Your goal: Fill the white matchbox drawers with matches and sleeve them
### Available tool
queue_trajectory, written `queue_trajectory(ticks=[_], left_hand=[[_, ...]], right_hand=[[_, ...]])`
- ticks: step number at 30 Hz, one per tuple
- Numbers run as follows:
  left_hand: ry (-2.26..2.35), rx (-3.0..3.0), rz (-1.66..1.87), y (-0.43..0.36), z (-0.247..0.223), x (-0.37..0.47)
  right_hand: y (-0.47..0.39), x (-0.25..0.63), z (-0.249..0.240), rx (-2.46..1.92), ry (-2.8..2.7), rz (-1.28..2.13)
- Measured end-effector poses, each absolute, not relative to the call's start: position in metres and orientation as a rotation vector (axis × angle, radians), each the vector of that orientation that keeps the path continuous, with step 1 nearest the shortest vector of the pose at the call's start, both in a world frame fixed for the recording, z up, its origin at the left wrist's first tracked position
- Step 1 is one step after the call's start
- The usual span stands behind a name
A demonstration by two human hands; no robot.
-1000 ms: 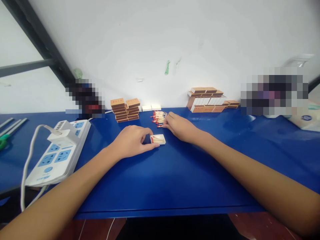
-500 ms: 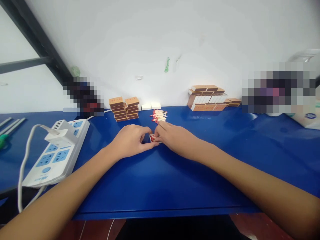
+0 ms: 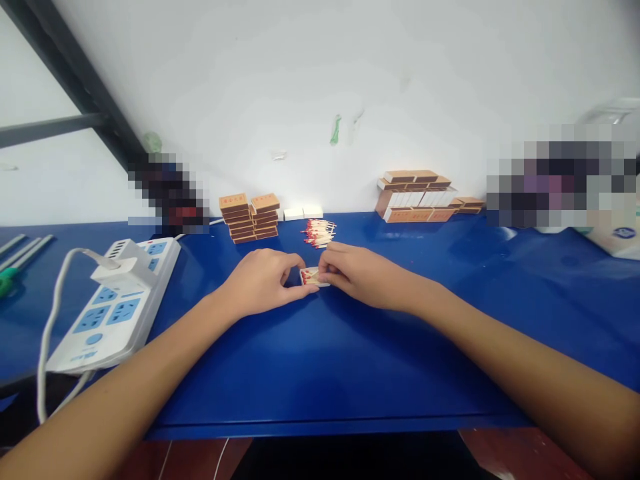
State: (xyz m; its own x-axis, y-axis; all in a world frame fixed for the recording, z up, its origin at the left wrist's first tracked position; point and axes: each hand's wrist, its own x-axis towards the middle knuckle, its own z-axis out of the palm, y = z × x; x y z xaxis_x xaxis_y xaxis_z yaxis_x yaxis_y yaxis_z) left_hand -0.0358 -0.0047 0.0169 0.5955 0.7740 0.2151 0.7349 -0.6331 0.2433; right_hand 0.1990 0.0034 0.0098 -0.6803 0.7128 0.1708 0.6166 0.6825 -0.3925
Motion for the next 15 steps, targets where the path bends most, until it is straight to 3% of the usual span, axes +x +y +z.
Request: queue_trajectory(ticks=[15], left_hand=[[1.254,2.702,0.460,-0.0036,0.0158,-0.0359]], right_hand=[[0.0063,0.1977,0.0097,-1.075,-2.546,0.335]])
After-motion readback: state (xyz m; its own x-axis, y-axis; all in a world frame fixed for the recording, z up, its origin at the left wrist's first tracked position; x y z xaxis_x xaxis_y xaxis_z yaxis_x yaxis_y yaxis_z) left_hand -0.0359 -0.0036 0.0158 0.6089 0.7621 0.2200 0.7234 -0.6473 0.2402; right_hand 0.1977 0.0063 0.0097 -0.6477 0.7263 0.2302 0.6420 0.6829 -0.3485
